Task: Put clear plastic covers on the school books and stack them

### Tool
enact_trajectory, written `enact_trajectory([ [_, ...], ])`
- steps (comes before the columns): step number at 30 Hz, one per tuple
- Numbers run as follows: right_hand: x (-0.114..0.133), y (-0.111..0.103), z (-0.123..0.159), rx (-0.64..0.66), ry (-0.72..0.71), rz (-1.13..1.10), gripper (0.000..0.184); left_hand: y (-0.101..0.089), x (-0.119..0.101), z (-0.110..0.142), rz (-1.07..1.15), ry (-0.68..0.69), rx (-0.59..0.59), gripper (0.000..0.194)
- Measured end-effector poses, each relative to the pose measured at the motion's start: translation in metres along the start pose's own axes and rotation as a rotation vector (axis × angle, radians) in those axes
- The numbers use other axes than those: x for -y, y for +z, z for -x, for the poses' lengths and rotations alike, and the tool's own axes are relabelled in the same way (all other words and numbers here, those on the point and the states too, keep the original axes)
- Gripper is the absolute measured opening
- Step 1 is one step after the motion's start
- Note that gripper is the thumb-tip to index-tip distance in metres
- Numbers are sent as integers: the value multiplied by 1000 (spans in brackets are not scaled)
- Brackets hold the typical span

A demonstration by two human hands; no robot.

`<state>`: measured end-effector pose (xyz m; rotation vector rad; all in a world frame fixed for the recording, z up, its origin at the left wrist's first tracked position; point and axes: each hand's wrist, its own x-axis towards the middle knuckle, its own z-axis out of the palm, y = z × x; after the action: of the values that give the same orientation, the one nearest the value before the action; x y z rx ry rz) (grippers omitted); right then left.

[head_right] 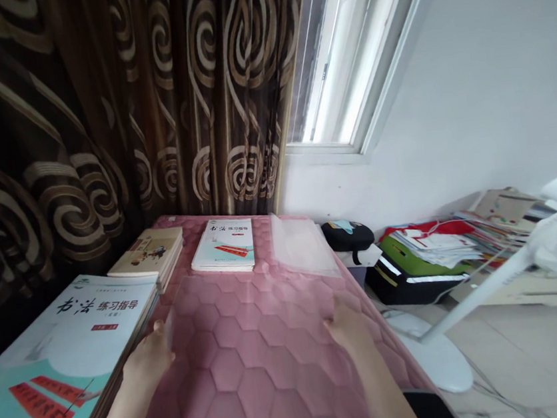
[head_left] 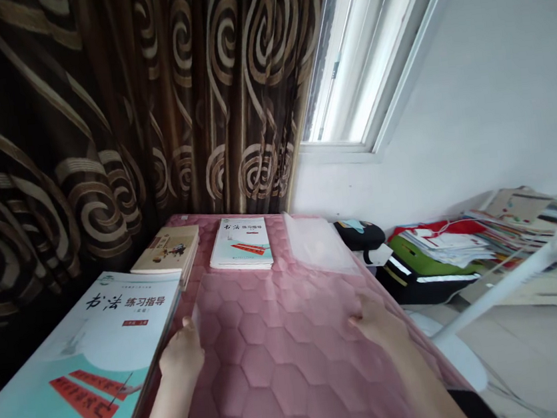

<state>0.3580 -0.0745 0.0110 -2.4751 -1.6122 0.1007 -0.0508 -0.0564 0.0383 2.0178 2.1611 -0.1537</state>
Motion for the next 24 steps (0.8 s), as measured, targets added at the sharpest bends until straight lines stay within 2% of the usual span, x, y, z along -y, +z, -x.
enact_trajectory([
  [3,32,-9,16,-29,-33,102,57,1,-2,1,-25,5,-19,51],
  [5,60,-7,30,-79,-188,41,56,2,-3,1,-32,9,-30,52],
  [6,74,-3,38,-58,-283,-15,57,2,-3,1,-31,10,-27,52],
  [8,97,7,52,62,-430,-92,58,2,-2,1,-26,2,-6,54],
  [11,115,22,65,266,-516,-86,62,1,2,4,-36,-8,-17,53],
  [14,114,27,66,335,-547,-50,64,0,-6,11,-108,-25,-191,49],
  [16,111,27,64,333,-558,-43,65,2,-24,18,-156,-8,-339,48],
  [18,110,27,64,326,-566,-37,64,7,-50,25,-142,129,-412,50],
  [19,111,27,64,326,-568,-32,64,12,-64,28,-101,273,-397,51],
  [21,112,29,66,331,-561,-21,63,24,-88,32,17,570,-328,54],
  [22,113,29,67,333,-558,-19,63,32,-96,32,69,660,-287,57],
  [24,113,27,68,341,-552,-27,62,46,-103,32,131,733,-178,65],
])
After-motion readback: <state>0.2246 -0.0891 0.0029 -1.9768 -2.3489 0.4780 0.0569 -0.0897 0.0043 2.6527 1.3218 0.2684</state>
